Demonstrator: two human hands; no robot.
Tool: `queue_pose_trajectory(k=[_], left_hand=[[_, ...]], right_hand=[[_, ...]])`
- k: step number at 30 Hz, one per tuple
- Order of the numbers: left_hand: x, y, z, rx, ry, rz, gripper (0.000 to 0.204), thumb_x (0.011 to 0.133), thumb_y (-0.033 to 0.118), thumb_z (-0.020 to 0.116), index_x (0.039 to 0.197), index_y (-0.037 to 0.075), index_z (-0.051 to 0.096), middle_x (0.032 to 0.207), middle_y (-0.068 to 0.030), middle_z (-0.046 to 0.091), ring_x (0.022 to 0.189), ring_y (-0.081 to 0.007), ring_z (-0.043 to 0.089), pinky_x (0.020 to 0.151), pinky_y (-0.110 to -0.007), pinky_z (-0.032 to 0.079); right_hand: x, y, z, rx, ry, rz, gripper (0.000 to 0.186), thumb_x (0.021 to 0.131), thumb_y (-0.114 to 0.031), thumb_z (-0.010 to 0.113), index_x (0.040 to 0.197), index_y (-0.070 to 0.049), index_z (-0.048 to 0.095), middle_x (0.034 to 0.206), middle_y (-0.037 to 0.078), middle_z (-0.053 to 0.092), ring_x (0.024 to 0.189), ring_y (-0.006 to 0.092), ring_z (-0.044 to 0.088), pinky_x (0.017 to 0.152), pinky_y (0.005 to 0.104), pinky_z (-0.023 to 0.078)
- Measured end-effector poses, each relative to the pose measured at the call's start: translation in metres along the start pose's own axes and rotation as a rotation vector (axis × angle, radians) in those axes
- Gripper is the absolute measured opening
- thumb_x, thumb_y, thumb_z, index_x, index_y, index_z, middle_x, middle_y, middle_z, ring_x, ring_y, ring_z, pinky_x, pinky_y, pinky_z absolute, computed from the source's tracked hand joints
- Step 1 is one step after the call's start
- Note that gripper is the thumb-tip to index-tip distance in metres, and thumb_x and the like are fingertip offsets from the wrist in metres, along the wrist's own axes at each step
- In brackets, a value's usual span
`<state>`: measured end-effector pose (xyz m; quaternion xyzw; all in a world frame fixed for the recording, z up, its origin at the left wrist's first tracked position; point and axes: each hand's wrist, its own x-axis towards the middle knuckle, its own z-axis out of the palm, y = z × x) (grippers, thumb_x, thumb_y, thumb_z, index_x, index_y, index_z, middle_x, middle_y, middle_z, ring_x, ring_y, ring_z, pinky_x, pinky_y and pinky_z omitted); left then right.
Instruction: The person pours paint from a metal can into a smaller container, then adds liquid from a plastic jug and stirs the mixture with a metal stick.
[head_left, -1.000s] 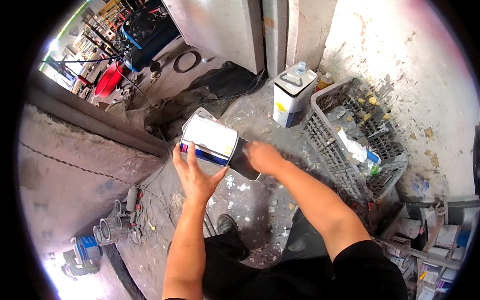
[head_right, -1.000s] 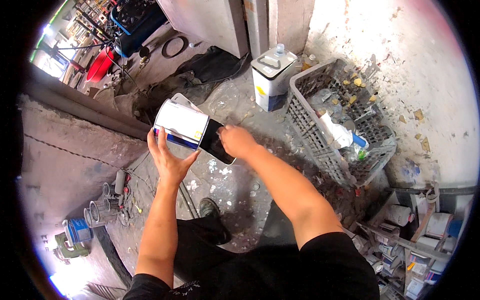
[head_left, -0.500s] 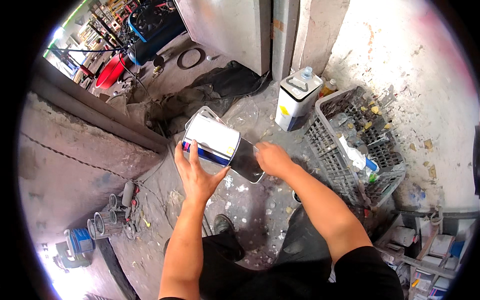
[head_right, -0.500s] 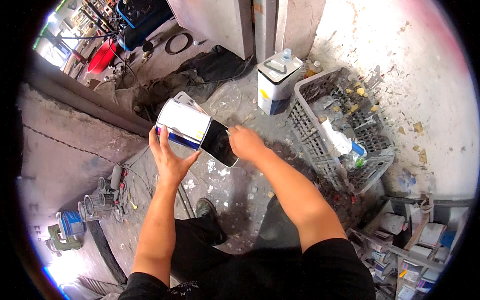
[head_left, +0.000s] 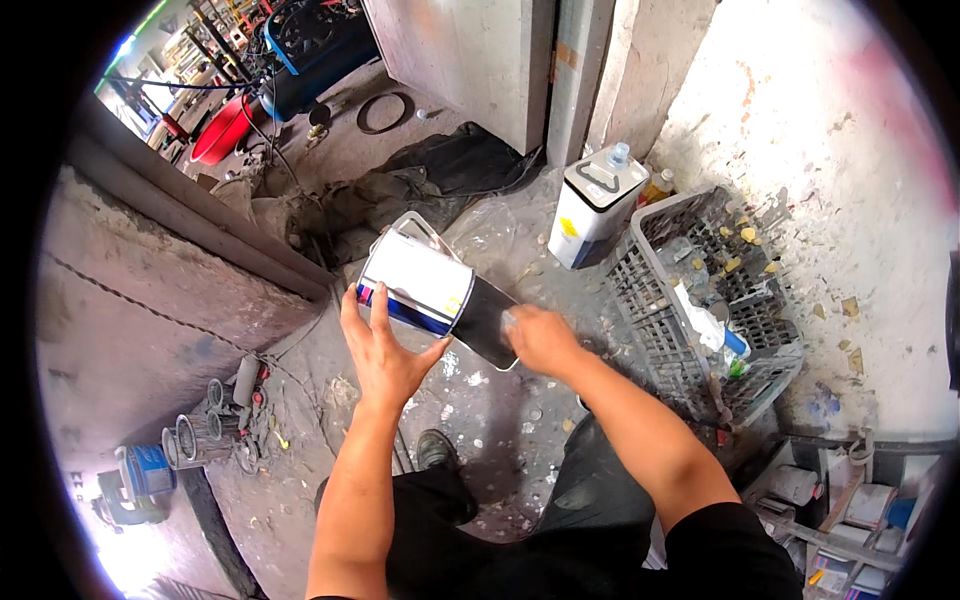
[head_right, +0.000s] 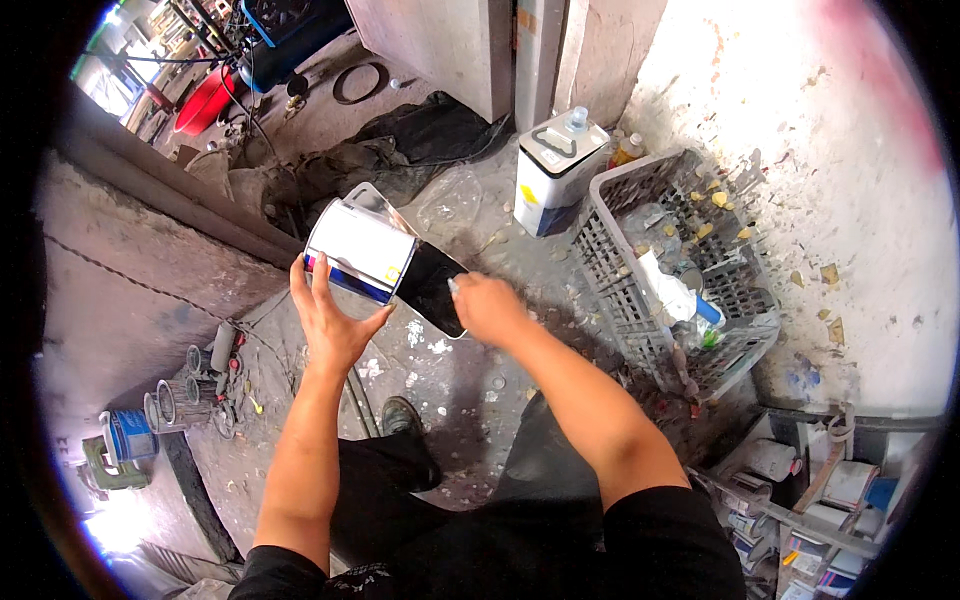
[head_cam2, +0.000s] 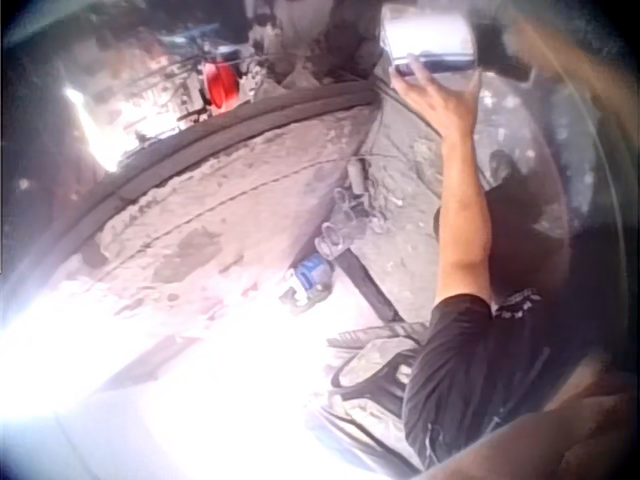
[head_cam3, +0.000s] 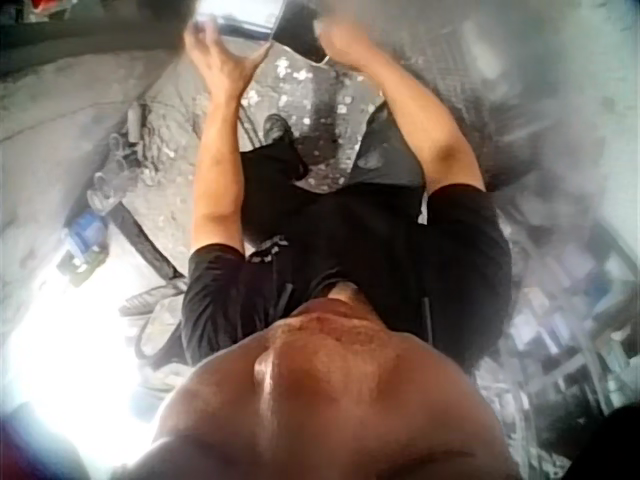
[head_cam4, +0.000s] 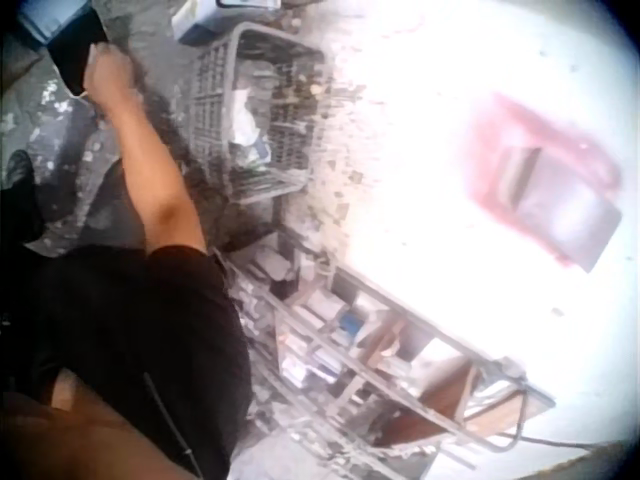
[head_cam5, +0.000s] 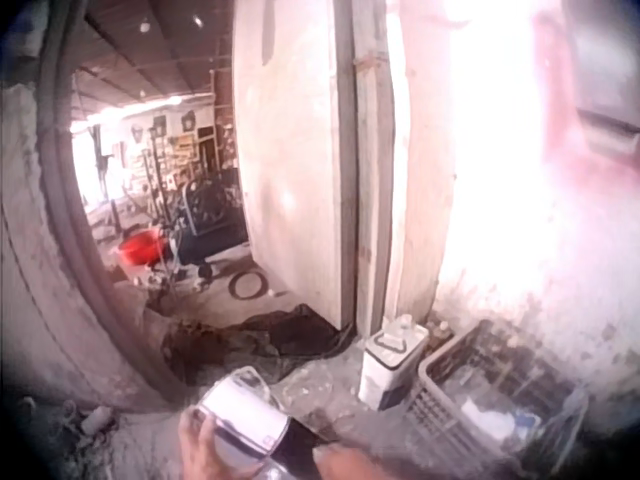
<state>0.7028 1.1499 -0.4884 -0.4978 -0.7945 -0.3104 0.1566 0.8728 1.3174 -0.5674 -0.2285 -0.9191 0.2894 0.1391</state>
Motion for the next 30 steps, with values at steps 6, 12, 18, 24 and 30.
queue_pose_trajectory(k=[6, 12, 18, 24, 30], left_hand=[[0.008, 0.008, 0.01, -0.036, 0.014, 0.008, 0.122, 0.048, 0.017, 0.094, 0.146, 0.014, 0.021, 0.144, -0.0293, 0.023, 0.13, -0.0475, 0.032, 0.106, -0.052, 0.035], [0.002, 0.002, 0.004, -0.015, 0.011, -0.014, 0.122, 0.048, 0.018, 0.094, 0.146, 0.014, 0.022, 0.144, -0.0292, 0.024, 0.13, -0.0471, 0.032, 0.105, -0.052, 0.035], [0.008, 0.009, 0.011, -0.045, 0.033, 0.004, 0.122, 0.048, 0.019, 0.094, 0.146, 0.014, 0.022, 0.143, -0.0289, 0.024, 0.129, -0.0469, 0.033, 0.105, -0.051, 0.036], [0.004, 0.003, 0.002, -0.037, 0.019, -0.037, 0.12, 0.05, 0.026, 0.094, 0.145, 0.014, 0.022, 0.141, -0.0316, 0.026, 0.129, -0.0489, 0.033, 0.105, -0.054, 0.035], [0.006, 0.004, 0.007, -0.047, 0.028, -0.02, 0.121, 0.049, 0.024, 0.094, 0.145, 0.014, 0.022, 0.142, -0.031, 0.025, 0.129, -0.0486, 0.033, 0.105, -0.054, 0.035]], right_hand=[[0.021, 0.005, 0.013, -0.036, 0.126, -0.047, 0.019, 0.089, -0.016, 0.054, 0.099, -0.001, 0.06, 0.092, 0.019, 0.063, 0.082, 0.0385, 0.063, 0.072, 0.047, 0.052], [0.0, 0.001, -0.002, 0.018, 0.047, 0.041, 0.021, 0.088, -0.016, 0.055, 0.099, 0.001, 0.06, 0.096, 0.02, 0.064, 0.085, 0.0409, 0.063, 0.075, 0.0483, 0.051], [0.019, -0.005, 0.014, -0.018, 0.133, 0.023, 0.021, 0.09, -0.016, 0.053, 0.102, 0.0, 0.061, 0.092, 0.02, 0.063, 0.083, 0.0397, 0.063, 0.075, 0.0478, 0.051], [0.011, -0.005, 0.0, -0.029, 0.095, 0.072, 0.018, 0.09, -0.015, 0.054, 0.097, 0.0, 0.059, 0.092, 0.021, 0.063, 0.082, 0.0414, 0.063, 0.073, 0.0494, 0.051], [0.011, -0.012, 0.014, 0.026, 0.144, -0.054, 0.019, 0.09, -0.016, 0.054, 0.097, 0.0, 0.06, 0.09, 0.02, 0.063, 0.081, 0.0408, 0.063, 0.073, 0.0484, 0.052]])
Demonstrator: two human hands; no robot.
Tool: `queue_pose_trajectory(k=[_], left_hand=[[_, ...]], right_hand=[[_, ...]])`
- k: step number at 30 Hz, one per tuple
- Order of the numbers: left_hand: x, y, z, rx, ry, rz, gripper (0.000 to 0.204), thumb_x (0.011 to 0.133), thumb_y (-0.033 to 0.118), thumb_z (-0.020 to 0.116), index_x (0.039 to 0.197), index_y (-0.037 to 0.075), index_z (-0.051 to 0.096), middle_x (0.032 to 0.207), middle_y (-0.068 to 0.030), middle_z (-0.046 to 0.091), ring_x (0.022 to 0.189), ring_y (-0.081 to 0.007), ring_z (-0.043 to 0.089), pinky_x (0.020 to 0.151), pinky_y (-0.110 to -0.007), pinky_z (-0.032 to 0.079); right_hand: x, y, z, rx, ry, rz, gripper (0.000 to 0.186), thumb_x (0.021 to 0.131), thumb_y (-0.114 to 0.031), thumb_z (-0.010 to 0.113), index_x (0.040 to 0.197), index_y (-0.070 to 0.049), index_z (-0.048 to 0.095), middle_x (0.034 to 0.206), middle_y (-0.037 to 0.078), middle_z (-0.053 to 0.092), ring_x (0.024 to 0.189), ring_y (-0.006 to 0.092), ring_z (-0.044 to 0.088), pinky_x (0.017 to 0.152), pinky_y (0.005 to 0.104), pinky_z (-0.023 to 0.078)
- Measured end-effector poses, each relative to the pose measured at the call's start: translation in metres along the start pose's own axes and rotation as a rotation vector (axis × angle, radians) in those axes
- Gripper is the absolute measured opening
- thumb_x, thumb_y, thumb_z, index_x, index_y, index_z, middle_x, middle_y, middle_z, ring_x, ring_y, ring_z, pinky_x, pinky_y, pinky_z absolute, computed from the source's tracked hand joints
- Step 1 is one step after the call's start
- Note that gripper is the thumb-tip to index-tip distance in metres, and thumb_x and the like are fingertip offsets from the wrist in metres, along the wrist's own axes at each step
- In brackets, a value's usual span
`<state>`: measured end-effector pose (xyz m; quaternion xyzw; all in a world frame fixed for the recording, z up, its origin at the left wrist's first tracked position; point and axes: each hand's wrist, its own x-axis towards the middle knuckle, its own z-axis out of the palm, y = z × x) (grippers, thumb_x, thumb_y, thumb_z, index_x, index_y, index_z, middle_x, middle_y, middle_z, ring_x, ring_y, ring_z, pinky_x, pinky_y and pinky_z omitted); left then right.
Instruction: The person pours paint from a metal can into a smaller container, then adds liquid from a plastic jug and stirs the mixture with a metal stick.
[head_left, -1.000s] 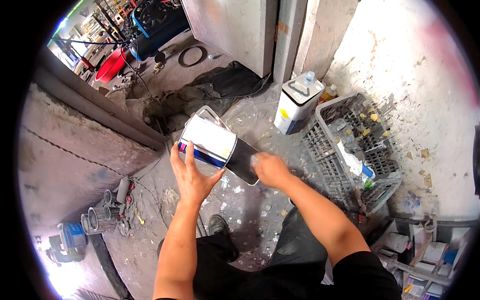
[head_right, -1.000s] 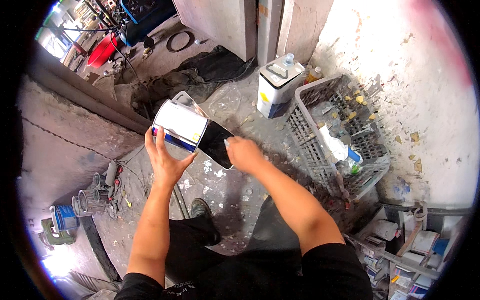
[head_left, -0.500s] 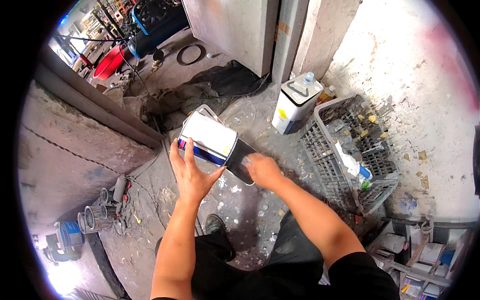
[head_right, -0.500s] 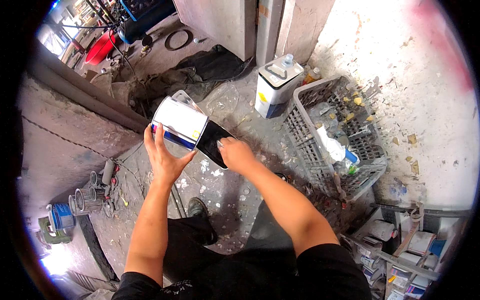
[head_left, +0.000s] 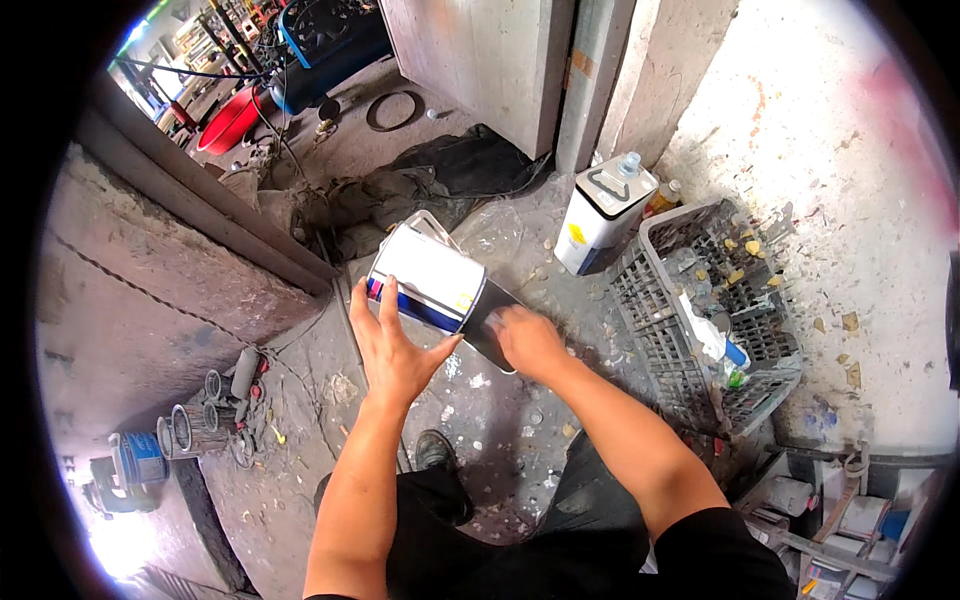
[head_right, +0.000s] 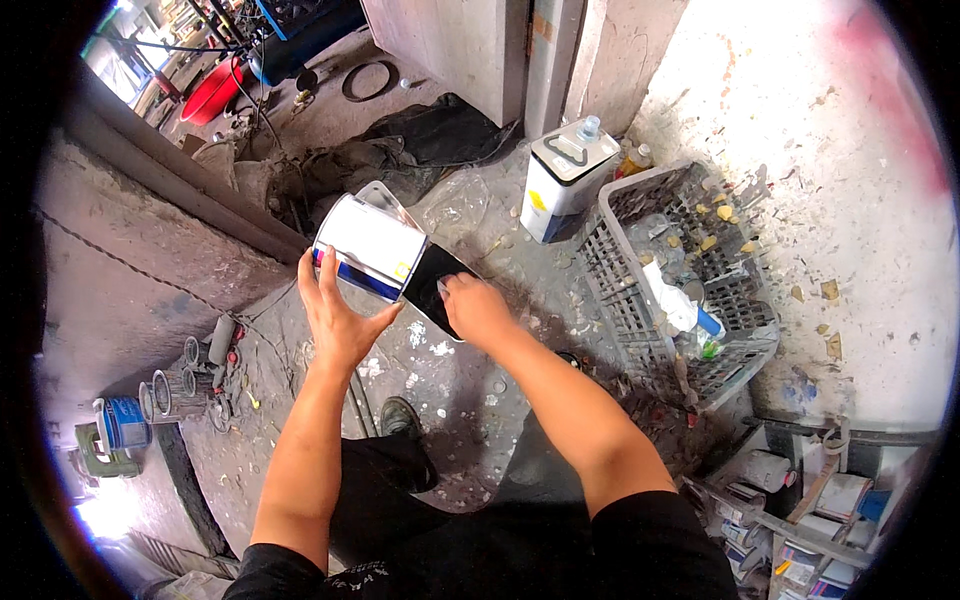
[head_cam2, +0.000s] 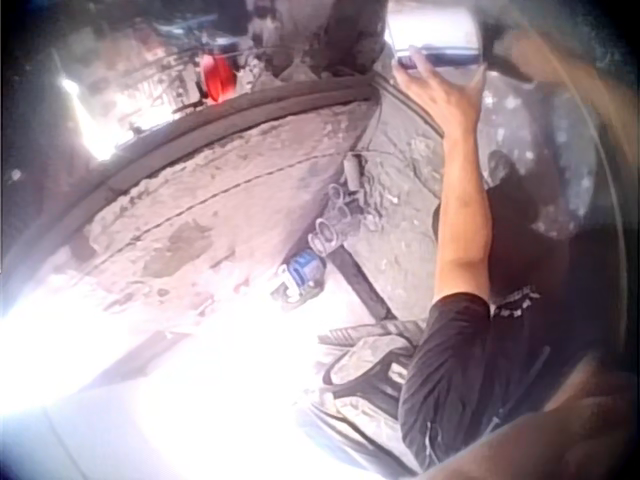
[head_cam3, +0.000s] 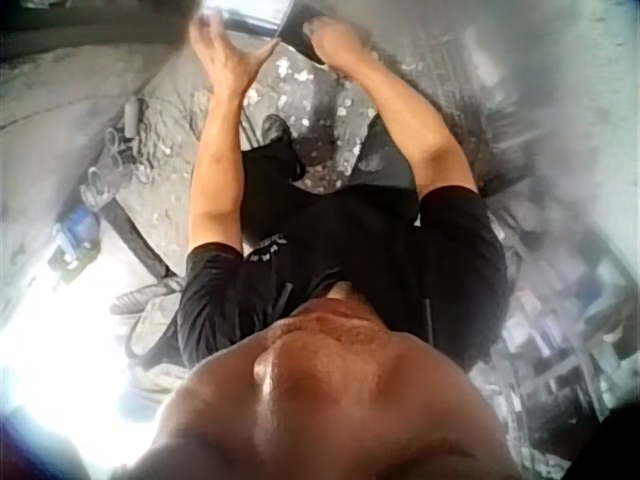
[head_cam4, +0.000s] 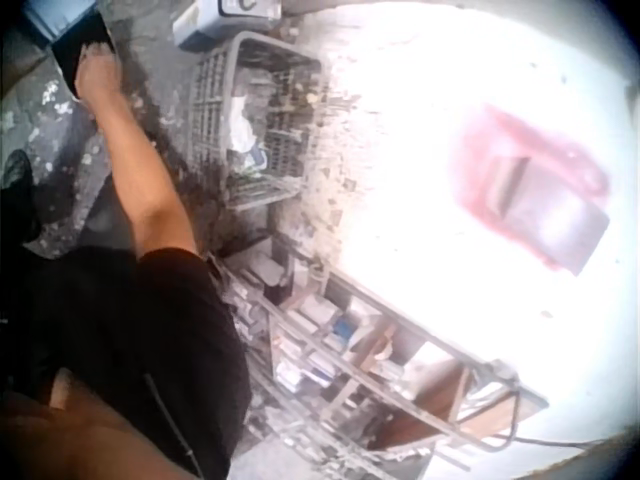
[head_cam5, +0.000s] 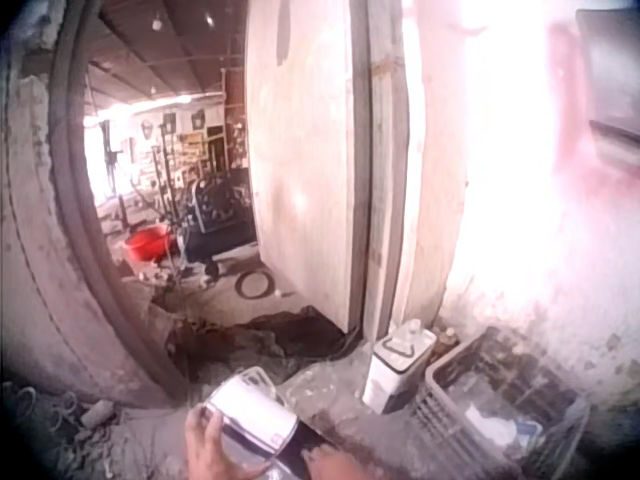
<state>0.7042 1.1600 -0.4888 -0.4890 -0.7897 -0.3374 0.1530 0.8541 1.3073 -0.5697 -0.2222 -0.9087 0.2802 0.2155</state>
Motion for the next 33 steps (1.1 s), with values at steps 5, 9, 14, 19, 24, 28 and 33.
queue_pose_trajectory(k=[5, 9, 14, 19, 24, 28, 33], left_hand=[[0.001, 0.004, -0.004, 0.005, 0.004, 0.004, 0.12, 0.049, 0.02, 0.094, 0.145, 0.015, 0.022, 0.143, -0.0293, 0.025, 0.129, -0.0477, 0.033, 0.104, -0.053, 0.035], [-0.004, -0.006, -0.007, 0.01, 0.006, -0.003, 0.122, 0.049, 0.026, 0.094, 0.146, 0.015, 0.021, 0.141, -0.0328, 0.026, 0.127, -0.0495, 0.035, 0.104, -0.054, 0.036], [0.0, -0.001, -0.001, -0.004, 0.001, -0.007, 0.122, 0.049, 0.025, 0.094, 0.146, 0.014, 0.021, 0.141, -0.0331, 0.026, 0.127, -0.05, 0.035, 0.104, -0.054, 0.036], [-0.001, -0.001, -0.005, -0.002, -0.015, -0.028, 0.121, 0.049, 0.02, 0.093, 0.146, 0.014, 0.021, 0.143, -0.0294, 0.025, 0.129, -0.0477, 0.033, 0.105, -0.053, 0.035], [-0.003, -0.005, -0.005, 0.017, -0.007, -0.032, 0.12, 0.049, 0.02, 0.093, 0.146, 0.013, 0.021, 0.143, -0.0293, 0.025, 0.13, -0.0474, 0.033, 0.106, -0.053, 0.034], [0.003, 0.004, 0.0, -0.013, -0.001, -0.015, 0.12, 0.05, 0.024, 0.093, 0.145, 0.013, 0.022, 0.141, -0.0315, 0.026, 0.128, -0.049, 0.034, 0.104, -0.053, 0.036], [0.001, 0.002, -0.006, 0.006, -0.02, -0.034, 0.119, 0.051, 0.026, 0.093, 0.145, 0.013, 0.022, 0.14, -0.033, 0.026, 0.127, -0.0499, 0.034, 0.103, -0.054, 0.037]], right_hand=[[0.017, 0.01, -0.016, -0.07, -0.049, 0.198, 0.021, 0.09, -0.016, 0.053, 0.099, 0.001, 0.061, 0.095, 0.02, 0.064, 0.083, 0.042, 0.062, 0.076, 0.0495, 0.051], [-0.011, 0.003, -0.015, -0.058, -0.146, 0.146, 0.019, 0.09, -0.016, 0.053, 0.097, 0.001, 0.06, 0.095, 0.021, 0.063, 0.085, 0.0413, 0.062, 0.075, 0.049, 0.05], [0.001, 0.006, -0.003, -0.027, -0.015, 0.011, 0.021, 0.09, -0.018, 0.055, 0.101, 0.0, 0.059, 0.092, 0.019, 0.062, 0.082, 0.0398, 0.062, 0.072, 0.0479, 0.051], [-0.001, 0.014, -0.021, -0.083, -0.09, 0.072, 0.02, 0.089, -0.015, 0.056, 0.102, 0.0, 0.059, 0.095, 0.02, 0.062, 0.083, 0.0409, 0.062, 0.073, 0.0493, 0.051], [-0.014, 0.001, -0.01, 0.02, -0.102, -0.005, 0.022, 0.089, -0.015, 0.055, 0.104, 0.001, 0.059, 0.094, 0.02, 0.061, 0.083, 0.0409, 0.062, 0.073, 0.049, 0.051], [0.008, 0.015, -0.001, -0.055, -0.075, -0.023, 0.022, 0.089, -0.013, 0.054, 0.105, 0.001, 0.059, 0.093, 0.02, 0.061, 0.083, 0.0405, 0.062, 0.073, 0.0482, 0.051], [0.0, 0.014, -0.019, -0.078, -0.166, 0.032, 0.019, 0.088, -0.013, 0.054, 0.1, 0.002, 0.058, 0.093, 0.021, 0.061, 0.082, 0.0412, 0.062, 0.073, 0.0487, 0.051]])
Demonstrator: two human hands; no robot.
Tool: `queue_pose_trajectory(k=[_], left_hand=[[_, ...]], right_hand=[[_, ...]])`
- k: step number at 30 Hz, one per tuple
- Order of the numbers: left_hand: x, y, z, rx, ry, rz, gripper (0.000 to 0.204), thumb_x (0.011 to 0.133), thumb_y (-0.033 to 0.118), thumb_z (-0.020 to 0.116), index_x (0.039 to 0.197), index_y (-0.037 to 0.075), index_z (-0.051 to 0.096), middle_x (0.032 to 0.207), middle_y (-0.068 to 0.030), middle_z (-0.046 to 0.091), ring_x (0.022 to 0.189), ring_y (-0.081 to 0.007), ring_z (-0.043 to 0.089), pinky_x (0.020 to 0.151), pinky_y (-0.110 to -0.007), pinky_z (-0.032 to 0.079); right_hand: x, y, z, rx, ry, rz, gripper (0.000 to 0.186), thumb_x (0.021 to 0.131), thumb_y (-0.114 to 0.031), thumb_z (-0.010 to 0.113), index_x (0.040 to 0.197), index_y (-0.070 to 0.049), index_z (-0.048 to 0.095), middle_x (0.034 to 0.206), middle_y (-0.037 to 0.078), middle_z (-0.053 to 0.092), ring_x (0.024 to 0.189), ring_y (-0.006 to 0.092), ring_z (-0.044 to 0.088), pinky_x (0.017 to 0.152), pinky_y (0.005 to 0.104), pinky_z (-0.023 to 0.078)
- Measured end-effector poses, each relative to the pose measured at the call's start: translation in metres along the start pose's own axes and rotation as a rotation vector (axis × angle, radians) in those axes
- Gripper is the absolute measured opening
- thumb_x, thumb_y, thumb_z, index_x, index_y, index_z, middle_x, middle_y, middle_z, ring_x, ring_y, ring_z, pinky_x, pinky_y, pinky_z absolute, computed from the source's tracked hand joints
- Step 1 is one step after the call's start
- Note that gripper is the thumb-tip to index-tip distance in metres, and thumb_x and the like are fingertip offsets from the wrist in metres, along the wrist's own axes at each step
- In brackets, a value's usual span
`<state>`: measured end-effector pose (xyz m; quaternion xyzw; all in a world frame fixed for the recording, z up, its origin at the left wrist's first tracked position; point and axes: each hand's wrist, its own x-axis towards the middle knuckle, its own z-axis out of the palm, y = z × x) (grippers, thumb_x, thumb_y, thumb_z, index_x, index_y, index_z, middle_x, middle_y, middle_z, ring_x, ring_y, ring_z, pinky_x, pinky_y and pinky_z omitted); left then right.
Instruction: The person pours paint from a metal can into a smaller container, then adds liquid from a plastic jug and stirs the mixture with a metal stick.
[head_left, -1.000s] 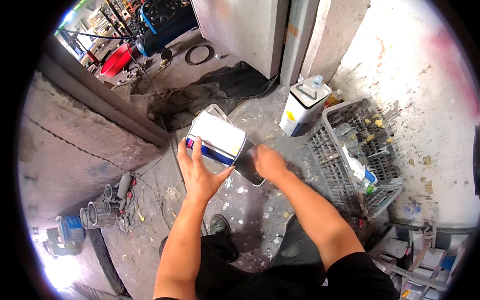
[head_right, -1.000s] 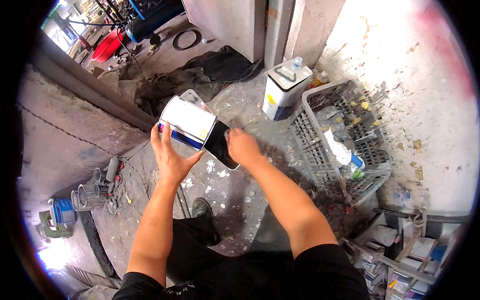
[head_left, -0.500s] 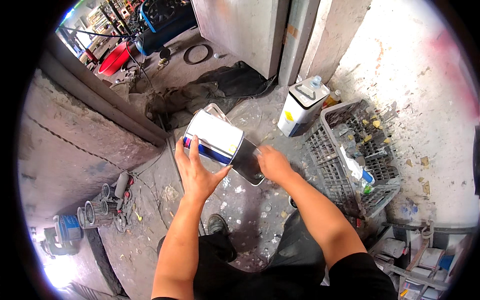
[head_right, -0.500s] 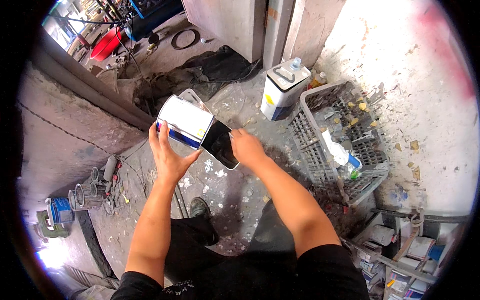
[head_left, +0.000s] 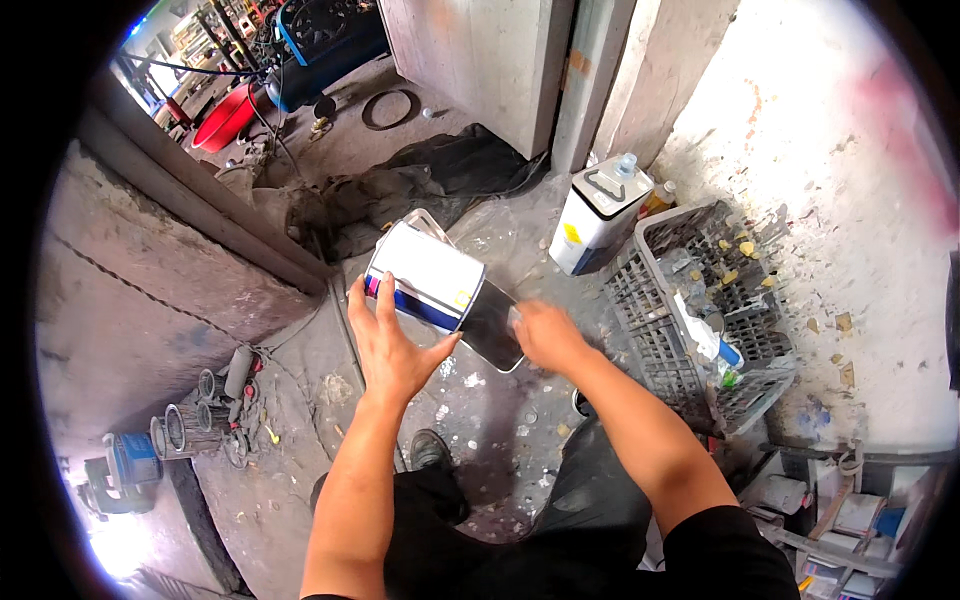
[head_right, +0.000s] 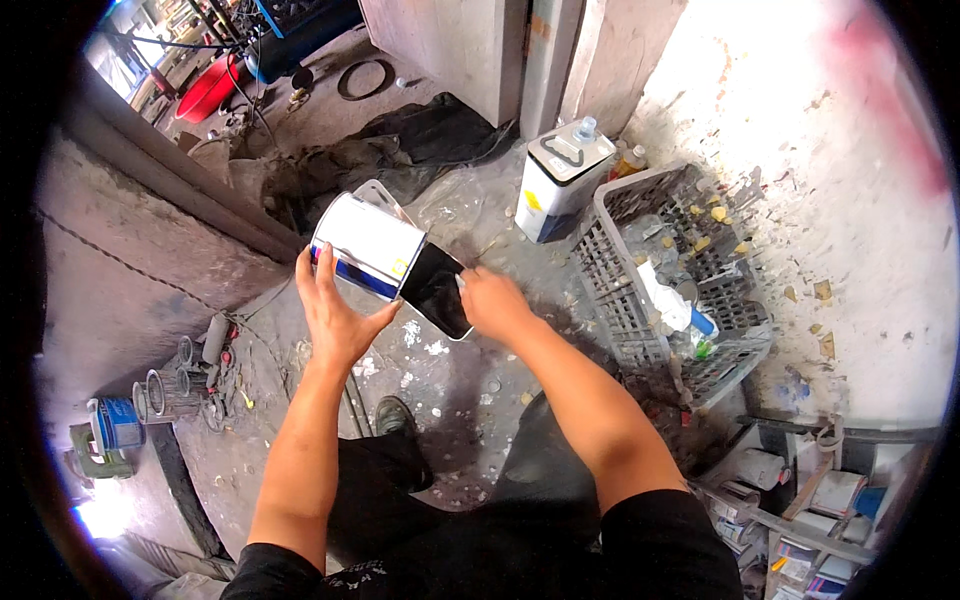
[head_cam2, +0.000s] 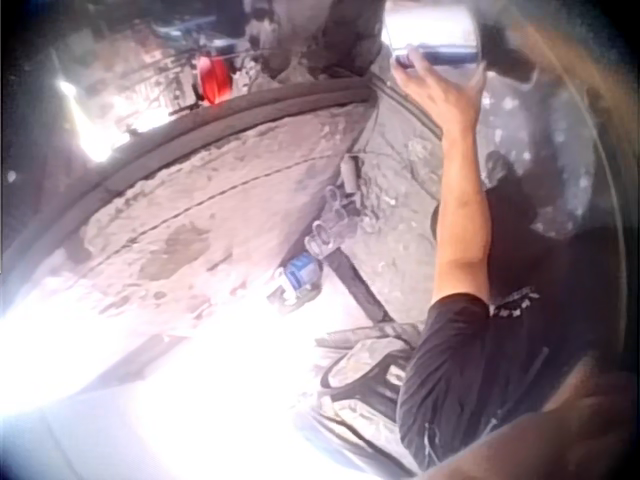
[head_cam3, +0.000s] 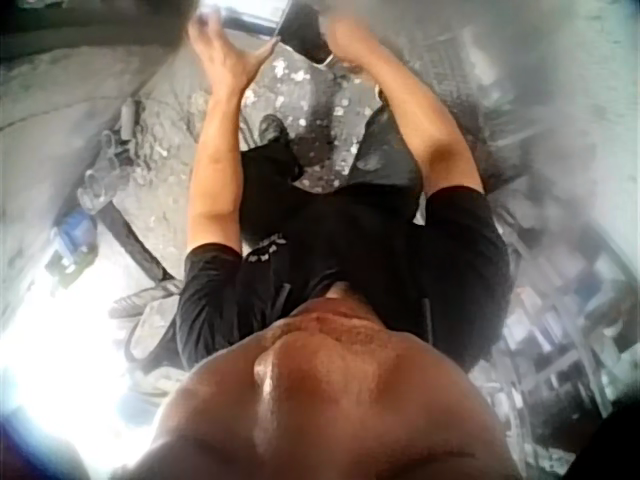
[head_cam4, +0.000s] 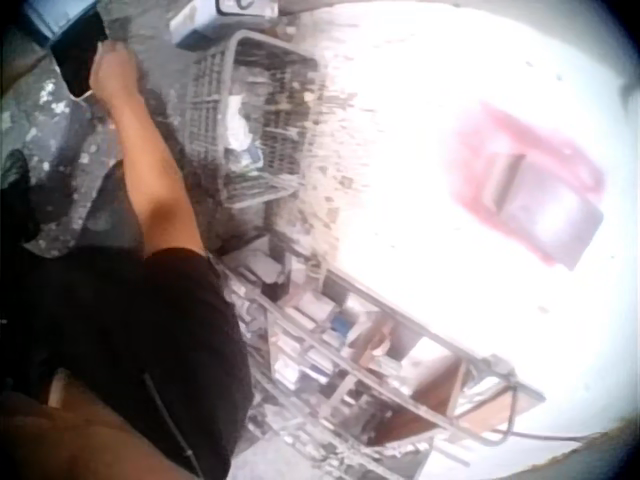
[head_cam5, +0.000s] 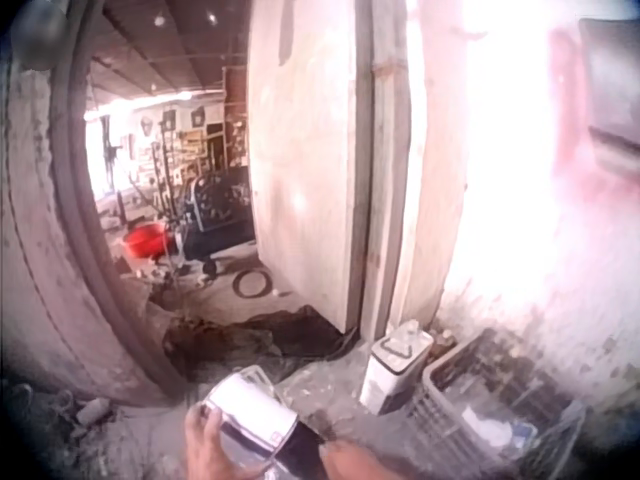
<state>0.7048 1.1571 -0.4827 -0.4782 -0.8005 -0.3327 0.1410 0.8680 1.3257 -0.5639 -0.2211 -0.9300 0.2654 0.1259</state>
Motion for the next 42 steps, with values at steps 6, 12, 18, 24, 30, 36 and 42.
queue_pose_trajectory(k=[6, 12, 18, 24, 30, 36, 42], left_hand=[[0.001, -0.002, 0.006, -0.014, 0.017, -0.003, 0.12, 0.05, 0.023, 0.093, 0.145, 0.01, 0.021, 0.142, -0.0287, 0.026, 0.129, -0.0457, 0.033, 0.105, -0.051, 0.035], [0.002, 0.001, 0.001, -0.049, 0.024, -0.118, 0.119, 0.053, 0.024, 0.092, 0.145, 0.003, 0.02, 0.14, -0.0254, 0.029, 0.129, -0.0419, 0.035, 0.107, -0.045, 0.034], [0.004, -0.002, -0.003, -0.142, 0.014, -0.366, 0.115, 0.057, 0.026, 0.09, 0.145, 0.001, 0.021, 0.138, -0.0218, 0.033, 0.129, -0.0362, 0.037, 0.108, -0.042, 0.033], [0.001, -0.016, 0.006, -0.363, 0.051, -0.533, 0.111, 0.064, 0.026, 0.089, 0.147, 0.0, 0.019, 0.137, -0.0204, 0.036, 0.127, -0.0309, 0.041, 0.109, -0.042, 0.032], [-0.005, -0.033, -0.003, -0.75, 0.071, -0.745, 0.11, 0.068, 0.023, 0.088, 0.147, -0.001, 0.015, 0.132, -0.0209, 0.043, 0.121, -0.0286, 0.047, 0.106, -0.039, 0.035], [0.002, -0.021, -0.005, -0.884, 0.073, -0.852, 0.108, 0.07, 0.025, 0.086, 0.148, 0.001, 0.014, 0.127, -0.0201, 0.046, 0.114, -0.0251, 0.05, 0.098, -0.038, 0.042], [-0.011, -0.035, -0.017, -0.988, 0.061, -0.994, 0.095, 0.077, 0.037, 0.077, 0.148, 0.015, 0.019, 0.126, -0.0121, 0.047, 0.111, -0.0207, 0.047, 0.101, -0.041, 0.033]], right_hand=[[0.001, -0.012, 0.015, 0.092, 0.069, -0.067, 0.02, 0.09, -0.018, 0.056, 0.098, 0.0, 0.06, 0.094, 0.019, 0.062, 0.082, 0.0407, 0.062, 0.072, 0.0477, 0.051], [0.008, -0.004, -0.001, 0.01, 0.063, 0.033, 0.019, 0.089, -0.016, 0.056, 0.098, 0.0, 0.059, 0.093, 0.02, 0.062, 0.083, 0.0419, 0.061, 0.073, 0.0495, 0.05], [-0.008, -0.008, 0.014, 0.115, 0.068, 0.009, 0.024, 0.09, -0.018, 0.054, 0.106, 0.0, 0.058, 0.098, 0.022, 0.061, 0.087, 0.0433, 0.061, 0.076, 0.0499, 0.05], [0.019, 0.009, 0.011, 0.045, 0.126, 0.032, 0.024, 0.091, -0.016, 0.052, 0.106, 0.001, 0.058, 0.101, 0.022, 0.061, 0.087, 0.0419, 0.061, 0.076, 0.0492, 0.051], [-0.008, -0.002, 0.007, 0.045, 0.019, 0.004, 0.022, 0.091, -0.015, 0.052, 0.104, 0.001, 0.057, 0.1, 0.022, 0.061, 0.088, 0.0411, 0.061, 0.076, 0.0483, 0.05], [0.018, 0.01, 0.01, 0.012, 0.096, -0.046, 0.02, 0.091, -0.017, 0.052, 0.1, 0.0, 0.057, 0.1, 0.021, 0.061, 0.085, 0.0413, 0.061, 0.074, 0.0491, 0.05], [-0.004, -0.008, 0.002, 0.011, -0.05, 0.041, 0.02, 0.09, -0.018, 0.052, 0.098, 0.0, 0.057, 0.097, 0.022, 0.062, 0.089, 0.0417, 0.061, 0.077, 0.0504, 0.049]])
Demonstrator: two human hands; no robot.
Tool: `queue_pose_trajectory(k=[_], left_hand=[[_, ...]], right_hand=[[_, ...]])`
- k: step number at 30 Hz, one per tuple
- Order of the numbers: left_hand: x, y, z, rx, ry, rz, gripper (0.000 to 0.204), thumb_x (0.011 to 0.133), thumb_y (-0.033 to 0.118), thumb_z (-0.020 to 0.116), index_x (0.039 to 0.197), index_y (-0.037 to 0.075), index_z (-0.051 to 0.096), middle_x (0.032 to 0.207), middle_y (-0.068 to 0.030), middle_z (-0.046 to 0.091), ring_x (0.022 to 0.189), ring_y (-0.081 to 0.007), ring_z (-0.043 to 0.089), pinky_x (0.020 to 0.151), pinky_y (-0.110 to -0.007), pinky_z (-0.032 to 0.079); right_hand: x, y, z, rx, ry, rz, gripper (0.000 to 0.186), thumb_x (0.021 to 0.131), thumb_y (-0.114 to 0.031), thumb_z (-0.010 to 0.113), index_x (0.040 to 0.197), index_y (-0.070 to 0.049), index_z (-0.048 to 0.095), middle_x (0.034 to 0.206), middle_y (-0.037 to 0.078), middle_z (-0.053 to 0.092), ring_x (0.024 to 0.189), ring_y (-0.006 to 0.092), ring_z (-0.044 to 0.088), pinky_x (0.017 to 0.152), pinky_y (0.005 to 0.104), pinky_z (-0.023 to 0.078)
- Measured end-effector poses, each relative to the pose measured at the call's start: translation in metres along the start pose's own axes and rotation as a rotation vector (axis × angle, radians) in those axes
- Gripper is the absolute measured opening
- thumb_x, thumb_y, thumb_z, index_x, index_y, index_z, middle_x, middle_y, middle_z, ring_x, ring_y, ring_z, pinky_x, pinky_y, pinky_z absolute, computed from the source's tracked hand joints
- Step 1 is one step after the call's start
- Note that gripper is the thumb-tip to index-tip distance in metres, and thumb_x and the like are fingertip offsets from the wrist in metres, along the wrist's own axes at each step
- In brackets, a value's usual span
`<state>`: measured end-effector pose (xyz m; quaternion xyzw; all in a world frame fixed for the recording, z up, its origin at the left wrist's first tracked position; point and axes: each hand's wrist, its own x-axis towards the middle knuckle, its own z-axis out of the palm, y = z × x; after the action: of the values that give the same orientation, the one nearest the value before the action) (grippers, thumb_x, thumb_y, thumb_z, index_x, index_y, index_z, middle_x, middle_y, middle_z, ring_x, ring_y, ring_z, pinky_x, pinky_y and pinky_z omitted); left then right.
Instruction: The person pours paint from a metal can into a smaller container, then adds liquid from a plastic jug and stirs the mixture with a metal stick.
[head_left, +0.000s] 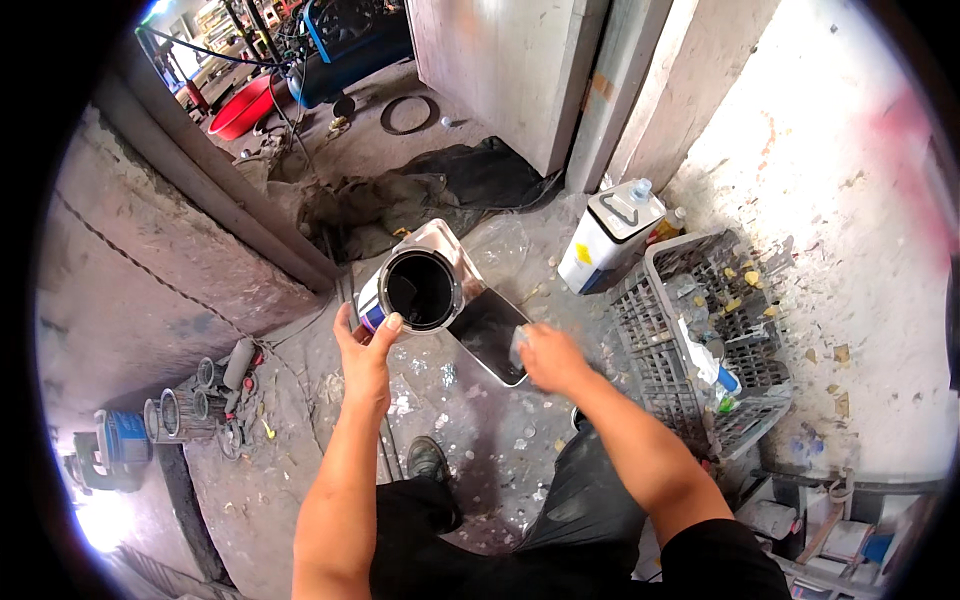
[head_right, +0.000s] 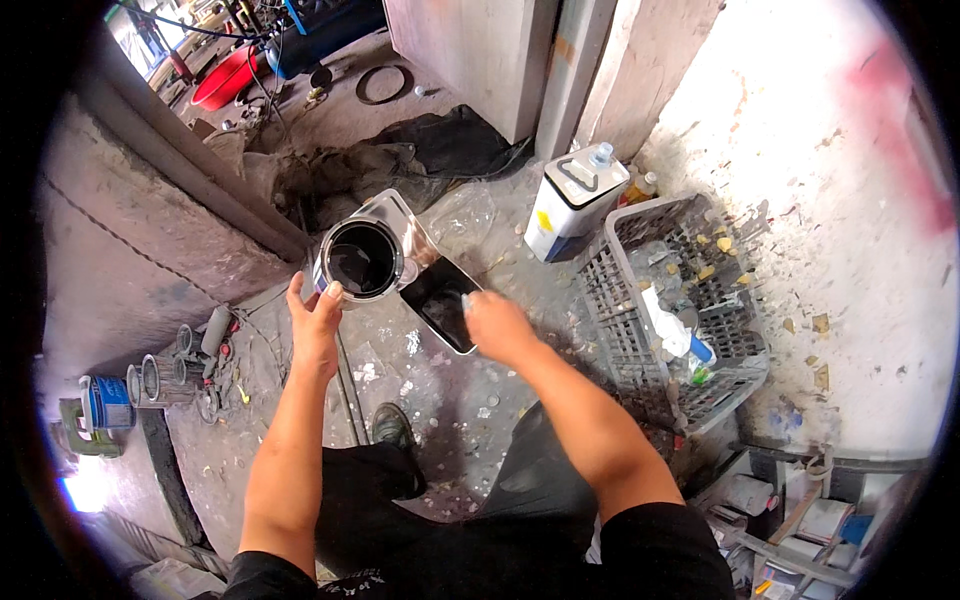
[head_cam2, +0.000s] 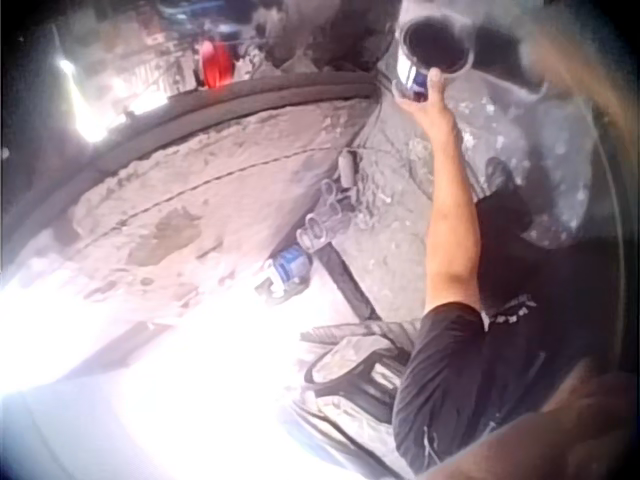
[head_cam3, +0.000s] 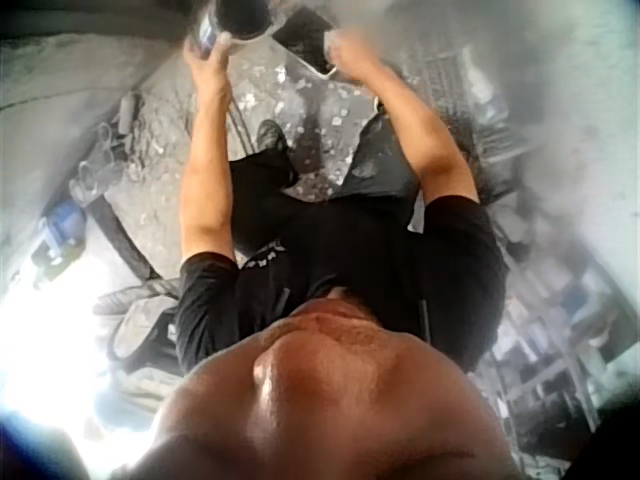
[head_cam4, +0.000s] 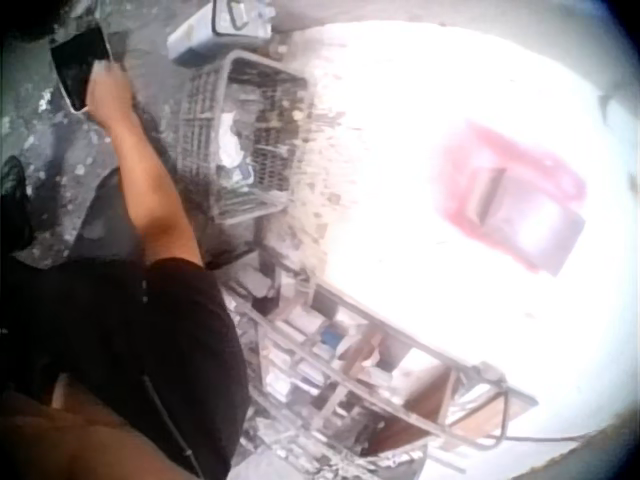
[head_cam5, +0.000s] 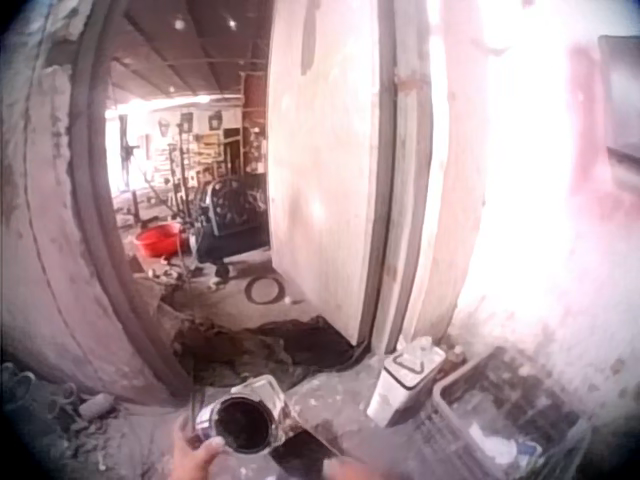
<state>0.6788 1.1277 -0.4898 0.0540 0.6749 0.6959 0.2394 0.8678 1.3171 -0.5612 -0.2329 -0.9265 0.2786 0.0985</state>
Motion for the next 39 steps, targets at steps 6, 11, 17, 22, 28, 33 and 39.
queue_pose_trajectory(k=[6, 11, 17, 22, 28, 33, 39], left_hand=[[0.0, 0.005, 0.006, -0.137, -0.04, -0.081, 0.087, 0.081, 0.041, 0.073, 0.146, 0.016, 0.021, 0.118, -0.0064, 0.05, 0.099, -0.0182, 0.05, 0.095, -0.04, 0.04], [-0.001, 0.003, -0.014, -0.201, -0.017, -0.092, 0.085, 0.082, 0.041, 0.072, 0.146, 0.015, 0.022, 0.11, -0.0054, 0.05, 0.096, -0.0174, 0.05, 0.091, -0.038, 0.044], [0.0, 0.009, -0.01, -0.289, -0.041, -0.118, 0.081, 0.079, 0.047, 0.073, 0.141, 0.015, 0.032, 0.106, -0.0048, 0.05, 0.09, -0.0172, 0.051, 0.086, -0.037, 0.046], [0.0, 0.006, -0.018, -0.316, -0.046, -0.105, 0.078, 0.078, 0.049, 0.073, 0.139, 0.016, 0.035, 0.106, -0.0048, 0.051, 0.089, -0.0172, 0.051, 0.084, -0.036, 0.046], [0.001, 0.009, -0.023, -0.306, -0.059, -0.126, 0.093, 0.082, 0.045, 0.072, 0.147, 0.008, 0.018, 0.108, -0.0066, 0.051, 0.094, -0.0164, 0.052, 0.087, -0.035, 0.043], [0.005, 0.003, -0.015, -0.313, -0.029, -0.135, 0.069, 0.079, 0.051, 0.072, 0.131, 0.018, 0.042, 0.106, -0.0046, 0.051, 0.091, -0.0166, 0.051, 0.086, -0.035, 0.046], [0.003, 0.008, -0.029, -0.294, 0.014, -0.123, 0.073, 0.079, 0.05, 0.072, 0.134, 0.016, 0.04, 0.105, -0.005, 0.051, 0.09, -0.0164, 0.051, 0.085, -0.035, 0.046]], right_hand=[[0.024, 0.009, 0.011, 0.056, 0.141, -0.064, 0.024, 0.092, -0.018, 0.052, 0.105, 0.001, 0.057, 0.101, 0.021, 0.061, 0.09, 0.0425, 0.06, 0.08, 0.0499, 0.049], [0.014, 0.0, -0.006, -0.005, -0.036, 0.055, 0.022, 0.091, -0.017, 0.053, 0.104, 0.0, 0.057, 0.099, 0.02, 0.062, 0.092, 0.0423, 0.06, 0.08, 0.0507, 0.049], [0.016, -0.008, 0.011, 0.068, 0.103, -0.143, 0.019, 0.091, -0.017, 0.053, 0.102, -0.001, 0.058, 0.095, 0.02, 0.06, 0.084, 0.0416, 0.061, 0.073, 0.0489, 0.05], [0.027, 0.009, 0.0, -0.001, 0.059, -0.034, 0.02, 0.091, -0.016, 0.051, 0.101, 0.0, 0.056, 0.096, 0.021, 0.06, 0.086, 0.0424, 0.061, 0.076, 0.0508, 0.049], [0.006, -0.008, 0.012, 0.063, 0.031, -0.057, 0.022, 0.092, -0.018, 0.052, 0.103, 0.0, 0.057, 0.102, 0.021, 0.061, 0.09, 0.0426, 0.061, 0.077, 0.0498, 0.05], [0.034, 0.013, 0.008, 0.007, 0.112, -0.041, 0.026, 0.092, -0.018, 0.053, 0.11, 0.0, 0.056, 0.107, 0.021, 0.061, 0.092, 0.0429, 0.06, 0.079, 0.0489, 0.05], [0.006, 0.0, 0.001, -0.027, -0.02, -0.04, 0.028, 0.092, -0.02, 0.054, 0.11, 0.001, 0.057, 0.103, 0.02, 0.062, 0.094, 0.0419, 0.06, 0.08, 0.0485, 0.049]])
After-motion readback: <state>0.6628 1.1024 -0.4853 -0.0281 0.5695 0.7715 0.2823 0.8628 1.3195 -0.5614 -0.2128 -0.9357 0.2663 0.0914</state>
